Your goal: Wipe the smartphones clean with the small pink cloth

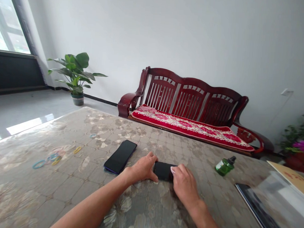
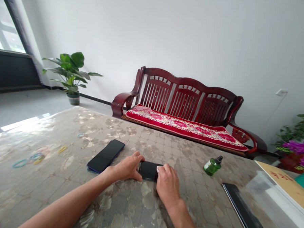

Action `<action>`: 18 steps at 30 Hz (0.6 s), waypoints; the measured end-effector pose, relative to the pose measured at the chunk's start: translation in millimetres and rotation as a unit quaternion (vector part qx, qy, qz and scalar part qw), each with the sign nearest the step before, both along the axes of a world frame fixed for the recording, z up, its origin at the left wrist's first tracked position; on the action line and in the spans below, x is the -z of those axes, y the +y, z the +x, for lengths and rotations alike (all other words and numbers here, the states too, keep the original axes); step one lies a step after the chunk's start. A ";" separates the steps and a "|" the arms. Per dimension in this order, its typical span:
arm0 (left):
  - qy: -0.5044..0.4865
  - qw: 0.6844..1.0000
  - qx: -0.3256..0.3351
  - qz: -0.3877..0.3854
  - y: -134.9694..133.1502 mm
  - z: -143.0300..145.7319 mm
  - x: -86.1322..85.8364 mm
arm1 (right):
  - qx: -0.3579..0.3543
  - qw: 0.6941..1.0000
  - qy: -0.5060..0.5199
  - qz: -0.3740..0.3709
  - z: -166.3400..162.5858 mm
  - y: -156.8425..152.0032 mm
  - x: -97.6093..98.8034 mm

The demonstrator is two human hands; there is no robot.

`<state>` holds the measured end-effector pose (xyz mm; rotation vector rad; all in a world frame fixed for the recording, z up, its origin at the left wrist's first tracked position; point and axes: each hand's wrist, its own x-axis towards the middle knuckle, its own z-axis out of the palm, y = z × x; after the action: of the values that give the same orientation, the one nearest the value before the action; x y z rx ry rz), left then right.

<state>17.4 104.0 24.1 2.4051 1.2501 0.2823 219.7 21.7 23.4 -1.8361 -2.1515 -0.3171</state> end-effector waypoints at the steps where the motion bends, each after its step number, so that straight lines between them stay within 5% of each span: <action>1: 0.000 1.000 0.000 0.002 0.2 0.1 0.6 | -0.014 1.000 0.003 -0.003 -4.8 0.0 -0.7; 11: 0.004 1.000 0.000 -0.001 -1.5 -0.3 -4.7 | -0.028 1.000 0.003 0.014 16.4 -2.2 2.7; 18: 0.020 1.000 0.001 0.020 -2.5 0.5 -3.2 | -0.105 0.994 0.002 -0.011 -25.7 15.9 -5.0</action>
<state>17.9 101.5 27.3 2.4575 1.2709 0.2629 194.0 37.6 28.4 -1.6008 -2.3272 -0.2429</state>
